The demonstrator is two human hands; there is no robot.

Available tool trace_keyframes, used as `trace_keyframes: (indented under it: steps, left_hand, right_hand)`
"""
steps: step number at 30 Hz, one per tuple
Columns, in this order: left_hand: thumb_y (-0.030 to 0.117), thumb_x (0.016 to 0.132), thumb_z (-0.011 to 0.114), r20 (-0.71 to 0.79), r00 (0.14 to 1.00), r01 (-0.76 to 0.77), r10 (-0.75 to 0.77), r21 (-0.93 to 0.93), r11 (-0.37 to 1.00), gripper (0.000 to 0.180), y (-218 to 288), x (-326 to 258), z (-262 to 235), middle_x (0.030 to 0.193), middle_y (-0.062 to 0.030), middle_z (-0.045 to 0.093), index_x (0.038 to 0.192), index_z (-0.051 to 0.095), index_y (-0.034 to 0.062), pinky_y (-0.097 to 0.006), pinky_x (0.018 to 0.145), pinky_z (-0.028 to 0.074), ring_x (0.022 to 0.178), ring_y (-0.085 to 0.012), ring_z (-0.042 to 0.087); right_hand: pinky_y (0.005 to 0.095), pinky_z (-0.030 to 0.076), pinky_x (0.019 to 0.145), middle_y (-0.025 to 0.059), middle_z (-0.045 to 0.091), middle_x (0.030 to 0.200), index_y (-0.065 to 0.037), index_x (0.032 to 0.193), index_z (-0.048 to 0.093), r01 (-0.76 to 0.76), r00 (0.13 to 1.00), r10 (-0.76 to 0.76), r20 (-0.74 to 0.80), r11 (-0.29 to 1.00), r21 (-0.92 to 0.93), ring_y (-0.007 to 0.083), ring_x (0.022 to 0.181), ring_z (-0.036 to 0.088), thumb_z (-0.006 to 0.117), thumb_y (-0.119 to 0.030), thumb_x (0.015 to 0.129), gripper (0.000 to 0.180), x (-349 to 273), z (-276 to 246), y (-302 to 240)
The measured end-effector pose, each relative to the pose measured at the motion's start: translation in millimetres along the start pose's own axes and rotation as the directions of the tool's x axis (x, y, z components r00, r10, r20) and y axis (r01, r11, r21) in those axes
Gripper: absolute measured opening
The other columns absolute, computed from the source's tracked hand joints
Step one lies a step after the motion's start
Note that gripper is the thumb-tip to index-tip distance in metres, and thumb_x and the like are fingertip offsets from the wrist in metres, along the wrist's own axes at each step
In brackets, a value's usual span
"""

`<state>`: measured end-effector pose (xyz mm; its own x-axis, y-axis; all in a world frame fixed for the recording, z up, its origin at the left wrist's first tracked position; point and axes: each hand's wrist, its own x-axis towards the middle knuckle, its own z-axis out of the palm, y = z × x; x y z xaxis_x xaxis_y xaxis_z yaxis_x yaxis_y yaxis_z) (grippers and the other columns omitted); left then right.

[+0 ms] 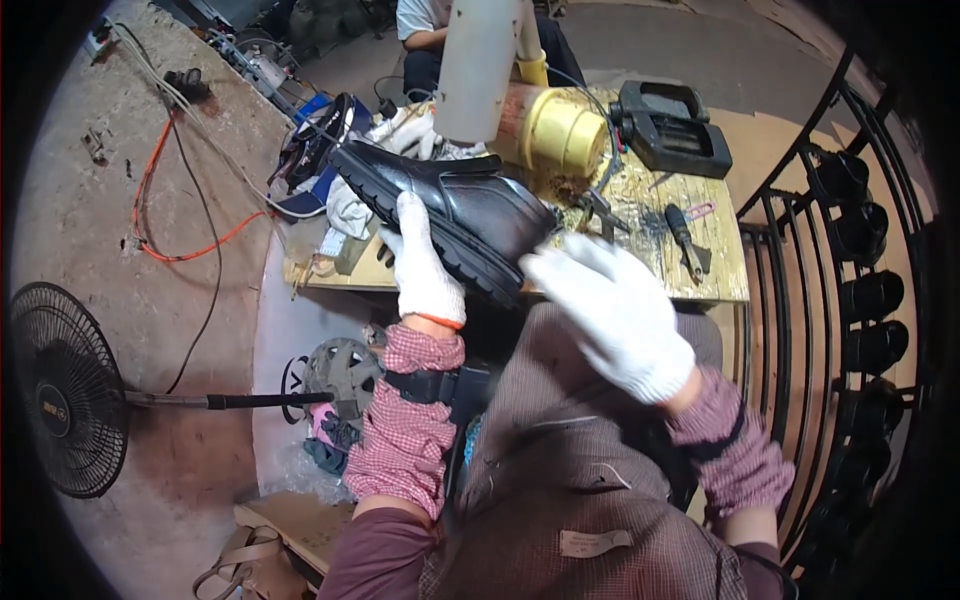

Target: Cleaning and inspecting newly manufactured shoes in a factory setting.

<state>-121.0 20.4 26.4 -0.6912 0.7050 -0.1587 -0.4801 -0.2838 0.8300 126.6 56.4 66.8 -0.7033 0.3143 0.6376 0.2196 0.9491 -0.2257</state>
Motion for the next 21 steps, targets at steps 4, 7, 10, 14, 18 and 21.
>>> trace_keyframes:
  steps: [4,7,10,14,18,21]
  left_hand:
    - [0.054,0.095,0.071,-0.007,0.998,-0.062,0.063,0.048,0.997,0.113,-3.8,-32.2,-11.0,0.163,-0.0182,0.033,0.165,-0.002,0.0022,-0.043,0.122,0.03,0.145,-0.0311,0.039]
    - [0.056,0.091,0.074,-0.164,0.98,-0.083,0.111,0.169,0.982,0.114,13.1,-45.5,9.5,0.163,-0.0176,0.033,0.166,0.003,0.0067,-0.049,0.117,0.039,0.143,-0.0331,0.041]
    - [0.057,0.09,0.075,-0.164,0.972,-0.152,0.167,0.102,0.983,0.114,28.4,-30.6,-7.0,0.162,-0.0177,0.033,0.167,0.005,0.0084,-0.05,0.11,0.048,0.137,-0.0347,0.048]
    - [0.057,0.095,0.07,-0.12,0.985,-0.129,0.123,-0.042,0.991,0.101,21.8,-2.5,-45.0,0.157,-0.016,0.041,0.165,0.015,0.01,-0.05,0.109,0.049,0.135,-0.0321,0.051]
    - [0.066,0.097,0.059,-0.065,0.998,-0.028,0.017,-0.165,0.986,0.082,12.3,-24.2,-37.1,0.158,-0.0105,0.046,0.159,0.038,0.0155,-0.052,0.12,0.038,0.141,-0.0333,0.048]
    - [0.081,0.094,0.045,0.102,0.995,0.004,0.02,-0.238,0.971,0.095,-19.3,-33.3,-68.4,0.164,-0.0097,0.037,0.162,0.033,0.0168,-0.053,0.123,0.032,0.146,-0.0343,0.04]
  right_hand:
    - [0.0445,0.054,0.094,0.0111,0.07,0.103,-0.01,0.115,0.07,0.247,0.955,-0.247,-0.161,0.969,-0.026,0.0322,0.104,0.067,0.061,-0.015,0.085,0.031,56.2,32.5,-16.9]
    - [0.0416,0.055,0.08,0.0056,0.061,0.08,-0.011,0.085,0.063,0.14,0.93,-0.103,0.353,0.987,-0.083,0.026,0.081,0.064,0.062,-0.017,0.084,0.006,24.7,19.0,-27.2]
    - [0.0463,0.057,0.074,0.0141,0.071,0.086,-0.01,0.092,0.069,-0.167,0.496,-0.103,0.862,0.963,0.211,0.0371,0.084,0.071,0.065,-0.017,0.085,0.011,-52.2,1.6,-10.9]
    - [0.0437,0.058,0.076,0.0123,0.074,0.092,-0.012,0.096,0.072,-0.451,0.587,0.173,0.791,0.881,0.142,0.0348,0.084,0.072,0.068,-0.019,0.087,0.011,-148.8,-14.2,-14.3]
    - [0.0414,0.059,0.079,0.0126,0.076,0.097,-0.005,0.098,0.073,-0.63,0.723,0.476,0.501,0.751,0.196,0.0327,0.088,0.073,0.075,-0.009,0.081,0.018,-187.2,-32.4,-21.5]
    - [0.0414,0.058,0.085,0.0149,0.076,0.103,-0.003,0.103,0.074,-0.697,0.693,0.617,0.374,0.705,0.129,0.034,0.095,0.073,0.075,-0.009,0.081,0.023,-183.7,-40.1,-32.5]
